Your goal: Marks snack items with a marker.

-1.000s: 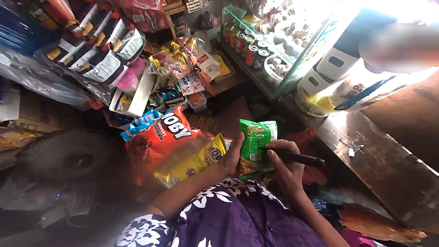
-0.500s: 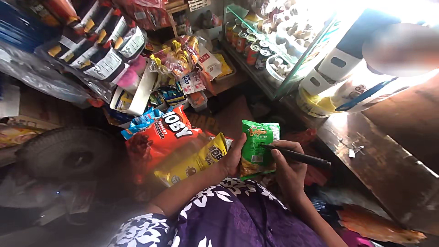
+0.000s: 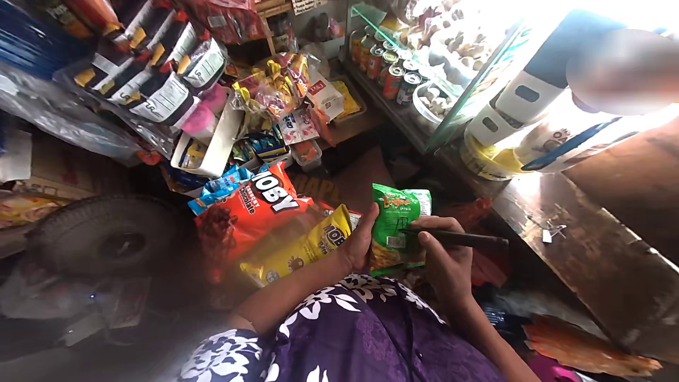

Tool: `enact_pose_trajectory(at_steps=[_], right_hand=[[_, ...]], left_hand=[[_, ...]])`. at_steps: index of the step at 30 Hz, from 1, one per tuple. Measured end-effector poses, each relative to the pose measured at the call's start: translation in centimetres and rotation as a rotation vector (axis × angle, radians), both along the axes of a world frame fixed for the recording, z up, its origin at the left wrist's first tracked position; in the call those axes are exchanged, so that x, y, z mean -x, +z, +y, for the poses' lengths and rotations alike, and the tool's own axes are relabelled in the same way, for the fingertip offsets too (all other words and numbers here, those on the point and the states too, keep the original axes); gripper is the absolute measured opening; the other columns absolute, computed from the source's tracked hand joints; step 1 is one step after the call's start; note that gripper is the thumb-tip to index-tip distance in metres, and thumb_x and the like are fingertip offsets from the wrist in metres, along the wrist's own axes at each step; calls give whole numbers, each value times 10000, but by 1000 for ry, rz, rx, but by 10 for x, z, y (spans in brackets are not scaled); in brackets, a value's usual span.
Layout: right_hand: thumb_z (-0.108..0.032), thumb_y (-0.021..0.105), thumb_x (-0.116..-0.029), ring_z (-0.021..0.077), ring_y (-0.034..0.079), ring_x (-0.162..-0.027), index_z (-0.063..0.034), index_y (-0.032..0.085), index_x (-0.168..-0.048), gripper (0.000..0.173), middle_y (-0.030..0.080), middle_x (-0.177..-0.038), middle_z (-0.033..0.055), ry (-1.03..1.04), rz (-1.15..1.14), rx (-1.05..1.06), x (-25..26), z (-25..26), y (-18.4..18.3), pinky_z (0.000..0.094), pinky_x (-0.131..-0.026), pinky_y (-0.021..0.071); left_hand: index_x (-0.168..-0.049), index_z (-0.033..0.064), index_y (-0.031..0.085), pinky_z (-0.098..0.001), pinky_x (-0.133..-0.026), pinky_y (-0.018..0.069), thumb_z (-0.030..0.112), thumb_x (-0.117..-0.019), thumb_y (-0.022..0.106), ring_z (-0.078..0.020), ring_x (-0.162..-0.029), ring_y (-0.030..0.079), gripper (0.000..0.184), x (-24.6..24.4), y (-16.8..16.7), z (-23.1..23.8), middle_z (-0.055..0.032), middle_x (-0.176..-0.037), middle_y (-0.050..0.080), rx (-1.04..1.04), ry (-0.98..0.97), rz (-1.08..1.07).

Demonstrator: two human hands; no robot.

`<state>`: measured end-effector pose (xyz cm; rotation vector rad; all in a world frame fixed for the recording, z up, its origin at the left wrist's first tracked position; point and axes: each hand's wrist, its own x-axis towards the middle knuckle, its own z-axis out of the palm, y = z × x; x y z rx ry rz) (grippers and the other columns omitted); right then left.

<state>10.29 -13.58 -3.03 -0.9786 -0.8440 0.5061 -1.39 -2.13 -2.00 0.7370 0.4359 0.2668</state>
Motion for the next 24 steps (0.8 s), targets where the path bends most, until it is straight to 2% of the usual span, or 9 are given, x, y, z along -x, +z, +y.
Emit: enact_pose_trajectory(at_steps=[2, 5, 9, 12, 15, 17, 20, 22, 24], right_hand=[[-239, 712, -933, 99, 705, -929, -166, 711, -1007, 104, 747, -1010, 12, -1, 142, -37, -7, -1, 3, 262, -823, 586], [-338, 787, -860, 114, 722, -837, -203, 709, -965, 188, 743, -908, -10, -54, 299, -76, -22, -5, 6, 314, -803, 616], [-352, 745, -886, 99, 709, -784, -222, 695, -985, 170, 731, -871, -40, -134, 349, -34, -39, -24, 0, 303, -760, 610], [-304, 605, -986, 80, 710, -744, -224, 692, -958, 121, 733, -810, -41, -152, 452, 14, -46, -37, -9, 269, -733, 608], [-238, 466, -1038, 72, 709, -690, -218, 678, -917, 245, 731, -746, -38, -176, 526, 58, -46, -46, -14, 241, -677, 600], [-201, 368, -1050, 57, 686, -646, -216, 641, -901, 311, 707, -700, -57, -206, 545, 109, -45, -51, -18, 231, -642, 582], [-180, 410, -1031, 35, 677, -651, -233, 684, -875, 319, 704, -698, -77, -183, 541, 134, -52, -61, -37, 218, -662, 576], [-180, 458, -1027, 28, 692, -695, -228, 723, -877, 308, 726, -740, -77, -160, 560, 152, -54, -67, -44, 215, -701, 586], [-146, 345, -1056, 16, 683, -696, -212, 683, -872, 391, 716, -731, -91, -203, 599, 205, -46, -67, -39, 209, -718, 577]], left_hand=[[-1214, 117, 555, -298, -812, 611, 491, -1081, 43, -113, -919, 721, 648, 0, 2, 1, -33, -976, 732, 10, 29, 37], [-1218, 107, 557, -299, -790, 609, 540, -1075, 72, -123, -894, 719, 667, 2, 5, 8, -46, -956, 723, 35, 67, 96], [-1245, 81, 537, -290, -761, 598, 381, -1120, 287, -116, -842, 697, 410, 1, 26, 25, -52, -939, 692, -45, 72, 210], [-1505, 19, 390, -318, -981, 529, 152, -1066, 510, -140, -1112, 640, 474, -7, 37, 49, -141, -1293, 620, -531, -31, 172], [-1517, 12, 445, -465, -1082, 460, 212, -963, 709, -331, -1290, 562, 645, -26, 28, 88, -268, -1445, 524, -1193, -185, 275], [-1531, 91, 459, -535, -1060, 461, 342, -968, 701, -382, -1277, 559, 662, -35, 26, 108, -265, -1426, 527, -1379, -287, 538], [-1526, 147, 465, -622, -1034, 452, 442, -984, 642, -426, -1285, 547, 641, -40, 22, 130, -260, -1412, 538, -1426, -370, 847], [-1516, 139, 467, -635, -1038, 443, 455, -993, 617, -428, -1297, 544, 630, -40, 23, 140, -261, -1408, 545, -1421, -398, 928], [-1511, 136, 468, -628, -1039, 448, 448, -992, 619, -424, -1294, 551, 624, -42, 27, 146, -265, -1408, 543, -1420, -402, 942]])
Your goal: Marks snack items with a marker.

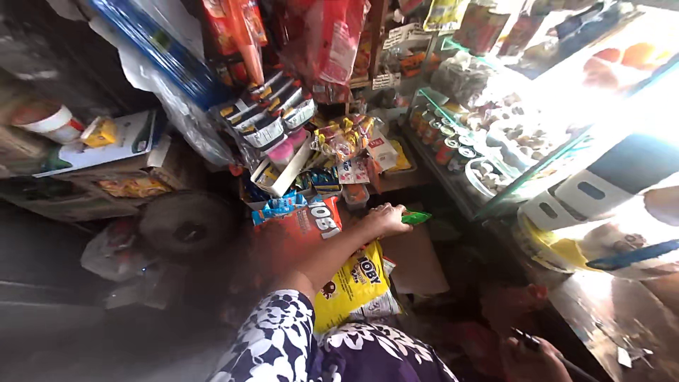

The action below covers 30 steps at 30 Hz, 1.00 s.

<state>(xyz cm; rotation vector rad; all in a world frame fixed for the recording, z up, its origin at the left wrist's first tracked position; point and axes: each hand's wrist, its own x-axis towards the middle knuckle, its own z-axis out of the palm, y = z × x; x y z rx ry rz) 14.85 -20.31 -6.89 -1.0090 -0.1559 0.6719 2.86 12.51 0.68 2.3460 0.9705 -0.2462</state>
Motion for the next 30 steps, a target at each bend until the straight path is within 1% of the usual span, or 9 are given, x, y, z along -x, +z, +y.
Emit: enact_pose_trajectory(at_steps=[6, 10, 12, 15, 17, 20, 23, 26, 30], right_hand=[[-102, 258, -1068, 22, 693, -722, -148, 622, -920, 395, 710, -748, -78, -15, 47, 7, 18, 2, 17, 207, -749, 585], [-94, 185, -1078, -7, 678, -709, -140, 580, -940, 421, 692, -729, -110, -9, 35, 47, 30, 9, 31, 182, -748, 570], [-115, 193, -1080, 4, 684, -713, -176, 623, -888, 475, 705, -720, -108, 5, 2, 30, 26, 2, 16, 193, -753, 575], [-97, 226, -1079, 11, 669, -696, -167, 602, -875, 434, 680, -704, -100, -31, 9, 37, 30, 2, 14, 198, -736, 572], [-79, 217, -1071, 5, 667, -691, -160, 586, -886, 420, 677, -701, -104, -34, 9, 64, 38, 5, 24, 191, -732, 570], [-36, 210, -1080, 21, 621, -585, -136, 520, -846, 401, 619, -625, -86, -146, 62, 208, 55, 20, 54, 189, -643, 558], [-45, 218, -1068, 59, 651, -625, -95, 534, -932, 347, 652, -690, -43, -62, 44, 76, 29, 12, 17, 227, -654, 576], [-90, 243, -1098, 67, 664, -615, -120, 539, -920, 346, 662, -680, -47, -91, 52, 152, 31, 10, 12, 237, -649, 590], [-99, 257, -1096, 83, 671, -624, -121, 561, -918, 353, 670, -678, -33, -92, 65, 149, 31, 9, 5, 255, -662, 596]], left_hand=[[-1477, 193, 525, -658, -1031, 412, 332, -946, 690, -439, -1330, 500, 573, -17, 11, 8, -259, -1435, 517, -212, -127, 20], [-1357, 54, 617, -751, -1093, 279, 239, -933, 711, -471, -1372, 446, 472, -17, 16, 9, -267, -1419, 538, -314, -202, 371], [-1236, -35, 657, -766, -1094, 259, 223, -981, 645, -467, -1335, 487, 363, -13, 6, 13, -257, -1355, 592, -369, -222, 557], [-1230, -45, 647, -730, -1155, 170, 115, -1023, 527, -434, -1342, 501, 287, 0, 4, 14, -206, -1346, 622, -386, -221, 736], [-1317, -102, 575, -655, -1225, 74, 76, -1033, 481, -462, -1440, 388, 348, 7, -1, 19, -263, -1465, 521, -316, -114, 698], [-1462, -158, 399, -573, -1265, 27, 38, -1035, 463, -481, -1541, 152, 475, 11, -28, 36, -334, -1633, 210, -258, 26, 607], [-1470, -169, 368, -567, -1264, 20, 46, -1026, 473, -490, -1547, 100, 504, 19, -36, 39, -351, -1649, 104, -247, 86, 577], [-1421, -140, 470, -611, -1249, -18, 70, -1034, 470, -475, -1526, 210, 440, 27, -36, 35, -324, -1593, 318, -272, 12, 621], [-1349, -121, 549, -650, -1230, 29, 79, -1025, 512, -488, -1488, 283, 383, 25, -30, 34, -308, -1535, 416, -210, 30, 624]])
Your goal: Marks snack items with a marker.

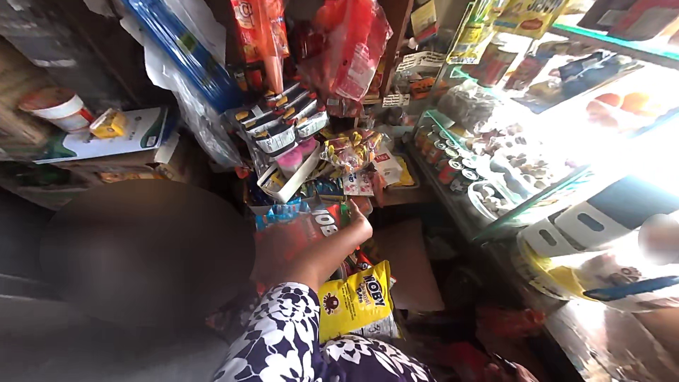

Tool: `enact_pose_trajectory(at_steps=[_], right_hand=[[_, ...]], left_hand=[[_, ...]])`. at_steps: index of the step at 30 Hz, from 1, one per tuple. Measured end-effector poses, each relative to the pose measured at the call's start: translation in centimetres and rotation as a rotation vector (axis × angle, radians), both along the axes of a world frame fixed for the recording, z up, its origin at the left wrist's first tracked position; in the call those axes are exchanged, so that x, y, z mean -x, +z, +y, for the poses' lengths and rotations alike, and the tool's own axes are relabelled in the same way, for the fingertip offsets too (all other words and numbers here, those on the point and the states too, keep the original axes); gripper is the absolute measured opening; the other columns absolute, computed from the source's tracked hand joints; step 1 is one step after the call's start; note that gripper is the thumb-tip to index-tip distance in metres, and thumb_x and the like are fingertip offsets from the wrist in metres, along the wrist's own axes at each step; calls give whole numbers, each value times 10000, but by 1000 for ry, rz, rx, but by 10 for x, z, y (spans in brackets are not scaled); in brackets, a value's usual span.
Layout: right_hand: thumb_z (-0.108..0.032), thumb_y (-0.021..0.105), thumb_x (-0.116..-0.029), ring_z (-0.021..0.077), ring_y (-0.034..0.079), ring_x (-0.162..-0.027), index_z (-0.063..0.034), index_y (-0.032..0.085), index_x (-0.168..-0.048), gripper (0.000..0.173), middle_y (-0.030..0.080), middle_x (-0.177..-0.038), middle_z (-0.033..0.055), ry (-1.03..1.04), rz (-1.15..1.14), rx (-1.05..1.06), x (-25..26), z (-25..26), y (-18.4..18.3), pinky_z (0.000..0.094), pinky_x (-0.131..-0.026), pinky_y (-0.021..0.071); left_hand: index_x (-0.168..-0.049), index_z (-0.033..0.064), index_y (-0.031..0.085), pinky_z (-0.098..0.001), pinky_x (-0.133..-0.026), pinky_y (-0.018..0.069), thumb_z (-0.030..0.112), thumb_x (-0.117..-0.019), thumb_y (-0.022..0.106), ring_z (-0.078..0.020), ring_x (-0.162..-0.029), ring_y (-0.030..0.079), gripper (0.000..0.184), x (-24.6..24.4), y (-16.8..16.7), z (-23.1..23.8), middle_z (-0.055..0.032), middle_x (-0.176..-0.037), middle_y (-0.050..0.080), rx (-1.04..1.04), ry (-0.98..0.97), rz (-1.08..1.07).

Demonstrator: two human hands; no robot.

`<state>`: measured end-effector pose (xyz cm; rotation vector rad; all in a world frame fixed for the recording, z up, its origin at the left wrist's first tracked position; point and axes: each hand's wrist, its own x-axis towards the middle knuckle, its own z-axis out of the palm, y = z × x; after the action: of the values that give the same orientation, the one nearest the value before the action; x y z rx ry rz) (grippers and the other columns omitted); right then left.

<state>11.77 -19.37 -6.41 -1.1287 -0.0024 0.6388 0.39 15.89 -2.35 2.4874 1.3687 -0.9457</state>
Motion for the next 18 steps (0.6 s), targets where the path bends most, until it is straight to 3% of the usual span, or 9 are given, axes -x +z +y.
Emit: enact_pose_trajectory(at_steps=[3, 8, 11, 13, 15, 18], right_hand=[[-80, 230, -1101, 53, 639, -584, -117, 513, -923, 336, 635, -656, -49, -38, 20, 78, 22, 13, 32, 215, -628, 578], [-61, 177, -1095, -11, 597, -567, -122, 472, -912, 353, 595, -634, -94, -31, 3, 162, 54, 27, 76, 147, -599, 532], [-79, 182, -1099, 0, 611, -563, -125, 490, -893, 373, 614, -624, -89, -46, 8, 155, 46, 26, 64, 159, -597, 541], [-92, 198, -1097, 2, 641, -619, -152, 524, -881, 395, 644, -661, -98, 28, -38, 95, 34, 16, 42, 173, -651, 557], [-123, 236, -1074, 15, 677, -705, -191, 636, -898, 442, 701, -726, -108, 154, -91, -32, 7, -1, 1, 210, -741, 573], [-127, 218, -1080, 20, 684, -709, -175, 595, -926, 409, 699, -732, -106, 135, -73, -22, 4, 0, -6, 219, -746, 585]], left_hand=[[-1255, -78, 630, -753, -1144, 187, 92, -1004, 569, -498, -1397, 409, 310, -2, 7, 6, -277, -1421, 544, -40, -128, -24], [-1213, -31, 685, -665, -1090, 353, 85, -991, 590, -428, -1328, 513, 268, 17, 31, 29, -232, -1386, 585, -98, -50, -376], [-1172, -45, 690, -639, -1019, 434, 73, -980, 599, -434, -1249, 574, 243, 38, 41, 46, -241, -1297, 634, -193, 30, -489], [-1197, -39, 687, -646, -994, 444, 106, -993, 589, -446, -1252, 571, 270, 53, 51, 54, -260, -1299, 627, -222, 127, -488], [-1152, -63, 693, -656, -988, 444, 124, -978, 611, -457, -1259, 562, 268, 66, 58, 62, -278, -1300, 618, -242, 237, -452], [-1107, -84, 695, -672, -995, 425, 184, -993, 610, -463, -1251, 563, 304, 88, 67, 75, -293, -1284, 621, -250, 363, -464]])
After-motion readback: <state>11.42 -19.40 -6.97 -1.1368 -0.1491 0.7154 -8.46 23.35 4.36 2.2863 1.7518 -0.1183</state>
